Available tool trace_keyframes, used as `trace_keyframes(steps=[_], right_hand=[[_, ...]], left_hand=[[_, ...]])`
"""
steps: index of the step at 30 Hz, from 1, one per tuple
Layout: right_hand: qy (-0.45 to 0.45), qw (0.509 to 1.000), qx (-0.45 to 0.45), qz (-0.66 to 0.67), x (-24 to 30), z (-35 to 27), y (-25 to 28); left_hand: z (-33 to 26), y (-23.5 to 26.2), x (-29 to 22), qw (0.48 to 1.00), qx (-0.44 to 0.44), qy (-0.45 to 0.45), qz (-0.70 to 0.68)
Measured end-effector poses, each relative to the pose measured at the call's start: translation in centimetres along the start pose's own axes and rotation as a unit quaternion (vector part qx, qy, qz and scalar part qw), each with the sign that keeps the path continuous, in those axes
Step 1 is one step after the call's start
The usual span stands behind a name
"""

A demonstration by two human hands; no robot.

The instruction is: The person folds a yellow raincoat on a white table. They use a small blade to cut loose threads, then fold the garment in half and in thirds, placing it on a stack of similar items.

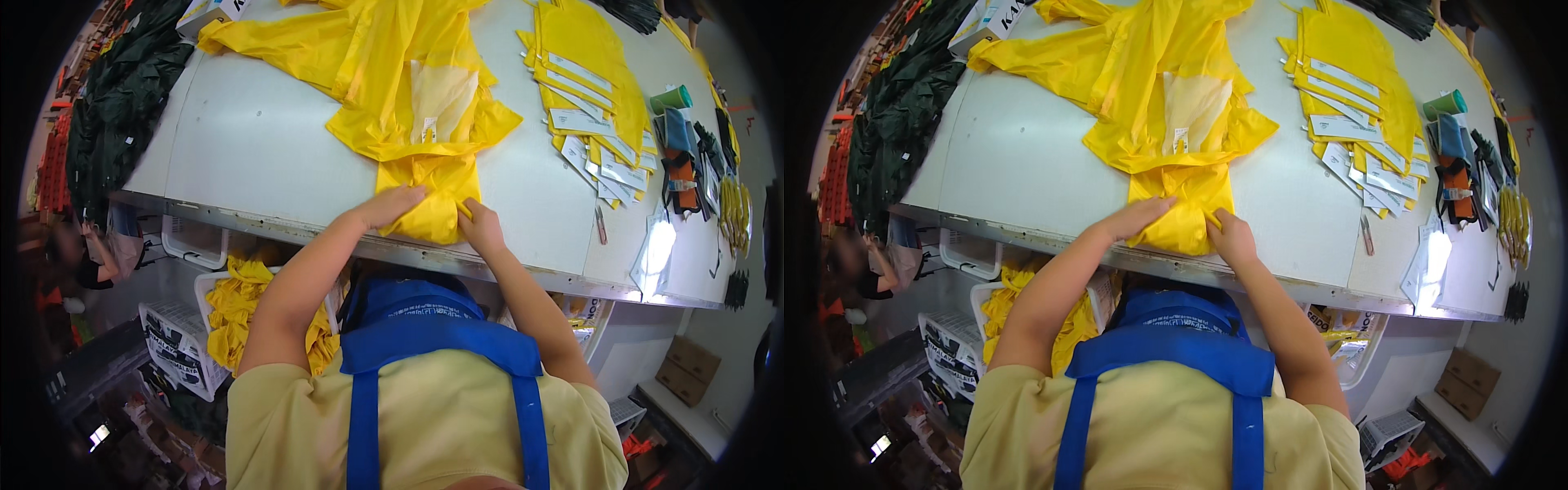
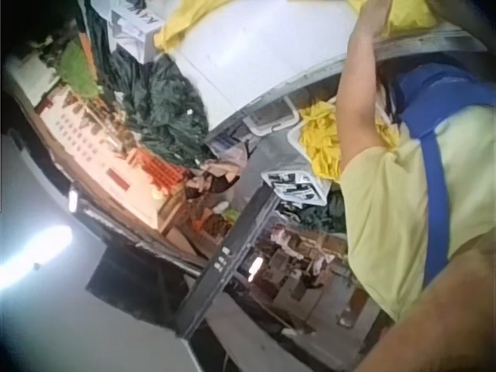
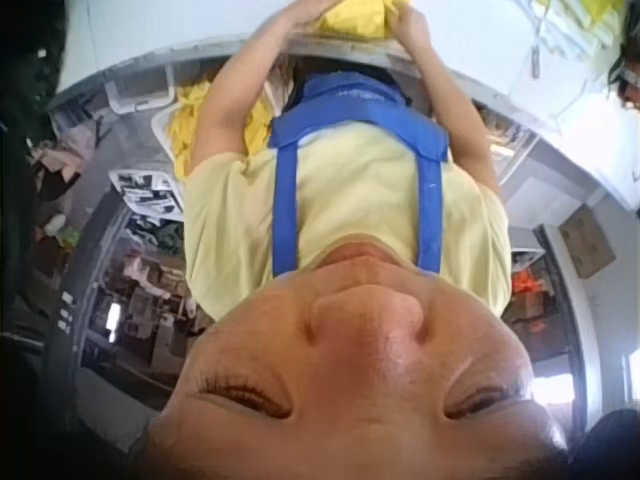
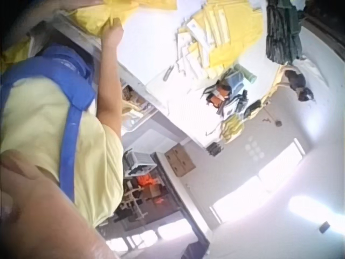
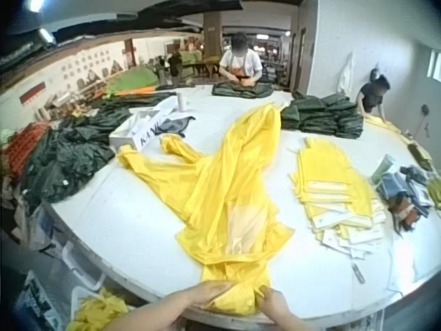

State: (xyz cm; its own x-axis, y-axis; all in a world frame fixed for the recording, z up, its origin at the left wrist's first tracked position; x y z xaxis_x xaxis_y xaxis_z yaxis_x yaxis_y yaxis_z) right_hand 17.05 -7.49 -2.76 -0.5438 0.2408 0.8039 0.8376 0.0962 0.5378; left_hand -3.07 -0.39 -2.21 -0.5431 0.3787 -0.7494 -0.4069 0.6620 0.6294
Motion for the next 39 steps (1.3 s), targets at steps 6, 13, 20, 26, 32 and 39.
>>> trace_keyframes(steps=[6,13,20,26,32,39], right_hand=[[-0.059,0.995,-0.003,-0.082,0.0,1.6,-0.3],[-0.089,0.977,0.084,-0.175,0.7,2.9,-0.2],[0.25,0.946,-0.081,-0.188,6.2,0.0,0.5],[0.213,0.953,0.082,-0.201,3.0,-0.5,-1.9],[0.351,0.905,-0.004,-0.24,7.6,-1.7,-1.9],[0.197,0.961,0.154,-0.121,2.7,3.7,-0.8]], left_hand=[[-4.4,-0.7,-9.1,0.906,-0.233,-0.15,0.32],[-3.6,-3.9,-5.6,0.899,-0.207,-0.14,0.359],[-2.6,-2.7,-2.8,0.925,-0.208,-0.092,0.306],[1.0,-1.6,-0.6,0.972,-0.041,0.073,0.218],[1.9,-2.8,0.8,0.979,-0.059,0.078,0.177],[-0.2,-1.6,-0.4,0.93,-0.188,-0.179,0.259]])
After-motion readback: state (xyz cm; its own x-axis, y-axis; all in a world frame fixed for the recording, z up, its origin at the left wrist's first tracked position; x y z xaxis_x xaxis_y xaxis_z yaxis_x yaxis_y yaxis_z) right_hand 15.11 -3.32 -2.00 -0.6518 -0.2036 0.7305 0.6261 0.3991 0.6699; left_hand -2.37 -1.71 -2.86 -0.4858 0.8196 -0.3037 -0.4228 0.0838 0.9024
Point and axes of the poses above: each hand's wrist, its own z-axis towards the middle knuckle, its own y-axis out of the back of the hand, x = y × z, the point moved 4 cm from there along z, towards the middle knuckle, and after that the axes turned 13 degrees about z, right-handed, at the moved point
